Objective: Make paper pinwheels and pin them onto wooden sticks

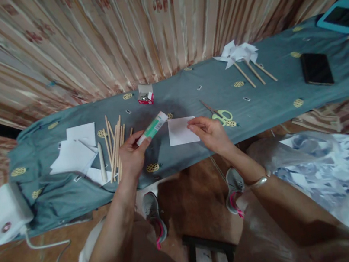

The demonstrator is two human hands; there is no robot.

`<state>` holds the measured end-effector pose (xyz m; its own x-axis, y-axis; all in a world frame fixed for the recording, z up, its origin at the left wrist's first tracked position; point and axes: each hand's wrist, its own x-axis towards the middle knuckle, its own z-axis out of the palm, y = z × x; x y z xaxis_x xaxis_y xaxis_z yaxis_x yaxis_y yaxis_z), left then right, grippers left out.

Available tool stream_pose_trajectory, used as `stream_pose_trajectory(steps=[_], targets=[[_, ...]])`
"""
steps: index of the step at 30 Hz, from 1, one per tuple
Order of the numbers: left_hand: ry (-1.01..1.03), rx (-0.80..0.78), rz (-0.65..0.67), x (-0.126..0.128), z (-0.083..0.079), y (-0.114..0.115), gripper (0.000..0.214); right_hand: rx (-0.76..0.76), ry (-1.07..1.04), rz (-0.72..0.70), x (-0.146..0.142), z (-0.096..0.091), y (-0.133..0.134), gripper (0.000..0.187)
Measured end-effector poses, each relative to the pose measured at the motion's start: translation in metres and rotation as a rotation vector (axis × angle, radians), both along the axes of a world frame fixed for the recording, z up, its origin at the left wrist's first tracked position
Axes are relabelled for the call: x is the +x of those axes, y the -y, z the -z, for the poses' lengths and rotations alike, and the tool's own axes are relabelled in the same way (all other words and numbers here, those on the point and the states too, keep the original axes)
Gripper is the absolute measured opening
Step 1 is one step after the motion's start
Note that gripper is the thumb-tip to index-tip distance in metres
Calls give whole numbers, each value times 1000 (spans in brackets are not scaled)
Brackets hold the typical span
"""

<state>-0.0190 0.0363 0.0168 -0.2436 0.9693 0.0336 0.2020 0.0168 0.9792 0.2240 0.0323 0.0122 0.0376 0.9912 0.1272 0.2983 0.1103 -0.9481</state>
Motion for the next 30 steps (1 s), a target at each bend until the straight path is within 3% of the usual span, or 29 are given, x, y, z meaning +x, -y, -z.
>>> stream_pose_trajectory(steps=[5,10,14,18,30], targets=[[-447,90,-46,-31,8,-8,34,195,529,-74,24,-1,10,25],[-859,392,79,-21,3,2,33,282,698,-179,27,2,16,30],[-890,587,379,23,2,16,26,293,712,-202,28,2,17,33],[-936,577,531,58,8,18,21,277,700,-197,27,1,19,35],[-964,635,544,66,14,11,23,151,548,-235,34,-4,17,40]])
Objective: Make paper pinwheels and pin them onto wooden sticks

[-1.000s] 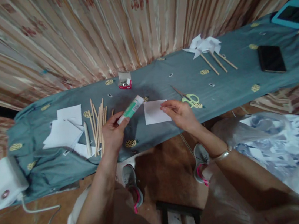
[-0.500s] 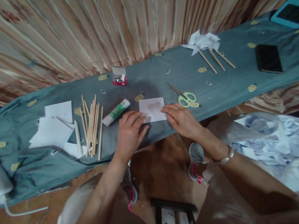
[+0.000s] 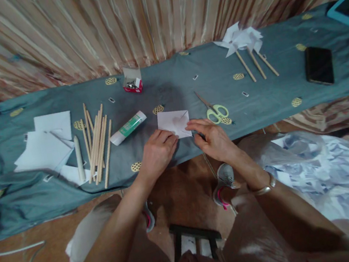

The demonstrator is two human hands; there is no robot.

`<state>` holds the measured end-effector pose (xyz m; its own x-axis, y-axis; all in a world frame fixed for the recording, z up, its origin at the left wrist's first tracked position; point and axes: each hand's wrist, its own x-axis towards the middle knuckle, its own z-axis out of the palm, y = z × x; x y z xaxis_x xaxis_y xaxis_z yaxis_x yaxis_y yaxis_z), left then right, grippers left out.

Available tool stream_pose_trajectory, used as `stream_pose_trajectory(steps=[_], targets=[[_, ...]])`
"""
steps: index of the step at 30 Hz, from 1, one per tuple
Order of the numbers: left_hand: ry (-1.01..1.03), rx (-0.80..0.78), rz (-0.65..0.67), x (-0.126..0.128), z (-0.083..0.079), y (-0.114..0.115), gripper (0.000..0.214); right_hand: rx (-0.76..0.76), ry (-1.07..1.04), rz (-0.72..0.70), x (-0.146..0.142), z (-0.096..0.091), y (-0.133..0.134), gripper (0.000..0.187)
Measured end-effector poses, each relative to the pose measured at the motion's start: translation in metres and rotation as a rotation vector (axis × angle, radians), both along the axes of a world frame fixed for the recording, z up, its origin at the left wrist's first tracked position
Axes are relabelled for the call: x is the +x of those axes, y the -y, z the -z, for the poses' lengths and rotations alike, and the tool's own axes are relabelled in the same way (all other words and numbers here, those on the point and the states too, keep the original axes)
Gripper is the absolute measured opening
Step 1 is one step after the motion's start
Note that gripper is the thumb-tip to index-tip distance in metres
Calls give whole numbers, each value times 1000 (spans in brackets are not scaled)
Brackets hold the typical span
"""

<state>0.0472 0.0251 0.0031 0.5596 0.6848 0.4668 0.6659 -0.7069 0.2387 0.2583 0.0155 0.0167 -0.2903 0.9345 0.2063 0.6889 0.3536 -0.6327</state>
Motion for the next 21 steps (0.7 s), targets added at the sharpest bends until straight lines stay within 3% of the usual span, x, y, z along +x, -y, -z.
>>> stream_pose_trajectory(steps=[4,11,21], targets=[[41,-17,11,1,-2,4,19,-90,-131,28,4,-1,2,38],[79,-90,99,-1,-6,24,13,-235,-271,12,11,2,13,13],[98,-179,92,-2,-6,26,15,-216,-287,37,0,2,11,7]])
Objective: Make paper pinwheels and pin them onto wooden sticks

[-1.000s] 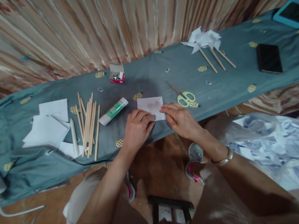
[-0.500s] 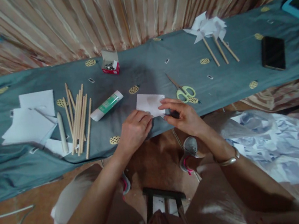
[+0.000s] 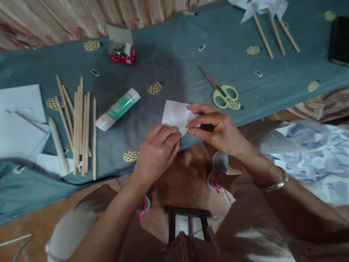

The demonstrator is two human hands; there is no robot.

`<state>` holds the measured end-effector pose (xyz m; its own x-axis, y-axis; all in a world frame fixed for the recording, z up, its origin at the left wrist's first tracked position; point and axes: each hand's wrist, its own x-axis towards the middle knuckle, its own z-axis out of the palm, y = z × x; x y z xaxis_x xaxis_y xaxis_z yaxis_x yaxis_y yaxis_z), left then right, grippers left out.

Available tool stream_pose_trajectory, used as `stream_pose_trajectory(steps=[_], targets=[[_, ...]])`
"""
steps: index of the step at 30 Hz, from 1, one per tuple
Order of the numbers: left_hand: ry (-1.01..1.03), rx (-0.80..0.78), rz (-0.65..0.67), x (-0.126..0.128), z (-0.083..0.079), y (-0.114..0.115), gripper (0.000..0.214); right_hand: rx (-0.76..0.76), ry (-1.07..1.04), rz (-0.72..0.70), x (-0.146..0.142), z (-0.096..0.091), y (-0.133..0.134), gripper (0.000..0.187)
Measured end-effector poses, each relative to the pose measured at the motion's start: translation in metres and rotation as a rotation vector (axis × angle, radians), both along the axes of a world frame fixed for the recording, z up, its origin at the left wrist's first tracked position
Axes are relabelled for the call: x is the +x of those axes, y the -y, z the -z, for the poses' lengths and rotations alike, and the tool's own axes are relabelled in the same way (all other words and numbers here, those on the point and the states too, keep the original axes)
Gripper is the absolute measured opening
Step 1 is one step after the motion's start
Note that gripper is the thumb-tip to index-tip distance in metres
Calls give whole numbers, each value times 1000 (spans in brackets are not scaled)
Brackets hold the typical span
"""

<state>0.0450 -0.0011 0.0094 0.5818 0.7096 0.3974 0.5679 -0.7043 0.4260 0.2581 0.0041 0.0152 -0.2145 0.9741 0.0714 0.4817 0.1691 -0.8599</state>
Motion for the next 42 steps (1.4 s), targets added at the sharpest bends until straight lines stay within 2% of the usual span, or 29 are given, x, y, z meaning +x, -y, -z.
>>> stream_pose_trajectory(steps=[7,11,29,42], targets=[[39,-6,-34,2,0,6,19,52,118,21,-5,-1,0,5],[34,15,0,3,3,6,23,62,148,46,-8,-1,1,5],[76,-60,-18,5,0,2,22,84,143,112,-12,-1,5,5],[119,-120,-7,5,1,1,22,116,132,98,-12,0,7,14]])
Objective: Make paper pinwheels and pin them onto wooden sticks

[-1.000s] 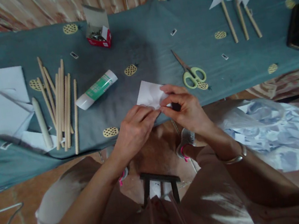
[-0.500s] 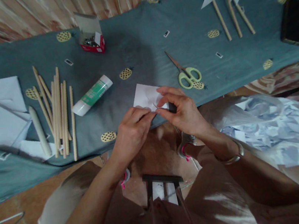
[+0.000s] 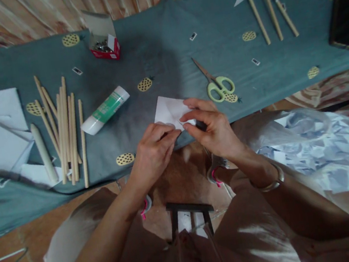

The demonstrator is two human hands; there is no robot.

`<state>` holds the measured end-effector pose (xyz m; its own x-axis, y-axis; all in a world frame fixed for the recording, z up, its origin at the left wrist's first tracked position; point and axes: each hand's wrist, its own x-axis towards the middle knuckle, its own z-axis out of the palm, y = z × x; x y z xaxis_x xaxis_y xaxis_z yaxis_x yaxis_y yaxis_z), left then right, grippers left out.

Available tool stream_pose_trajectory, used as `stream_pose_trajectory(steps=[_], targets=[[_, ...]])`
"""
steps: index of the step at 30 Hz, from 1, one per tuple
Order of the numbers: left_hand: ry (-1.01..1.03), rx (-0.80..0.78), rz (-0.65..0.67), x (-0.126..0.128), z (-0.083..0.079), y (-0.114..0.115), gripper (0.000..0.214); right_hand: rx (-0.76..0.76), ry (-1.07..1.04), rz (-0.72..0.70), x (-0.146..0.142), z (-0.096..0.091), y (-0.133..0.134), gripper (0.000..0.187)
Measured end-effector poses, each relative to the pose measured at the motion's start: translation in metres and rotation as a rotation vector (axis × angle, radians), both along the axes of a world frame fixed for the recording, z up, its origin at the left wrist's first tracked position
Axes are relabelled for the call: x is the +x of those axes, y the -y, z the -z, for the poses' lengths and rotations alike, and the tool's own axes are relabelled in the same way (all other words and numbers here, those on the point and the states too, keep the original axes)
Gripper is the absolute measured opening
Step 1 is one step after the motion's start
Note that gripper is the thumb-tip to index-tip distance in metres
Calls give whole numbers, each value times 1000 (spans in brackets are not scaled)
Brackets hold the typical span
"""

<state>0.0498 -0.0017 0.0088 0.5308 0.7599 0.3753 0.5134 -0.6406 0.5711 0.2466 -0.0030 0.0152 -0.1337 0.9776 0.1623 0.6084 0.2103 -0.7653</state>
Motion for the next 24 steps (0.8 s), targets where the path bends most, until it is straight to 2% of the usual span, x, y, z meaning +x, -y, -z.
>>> stream_pose_trajectory(steps=[6,13,24], targets=[[-6,33,4,0,-1,0,20,-10,8,10,1,1,0,17],[0,43,12,0,0,0,21,117,31,-51,1,7,0,22],[-13,66,-4,1,-1,0,19,139,204,-131,1,5,4,35]])
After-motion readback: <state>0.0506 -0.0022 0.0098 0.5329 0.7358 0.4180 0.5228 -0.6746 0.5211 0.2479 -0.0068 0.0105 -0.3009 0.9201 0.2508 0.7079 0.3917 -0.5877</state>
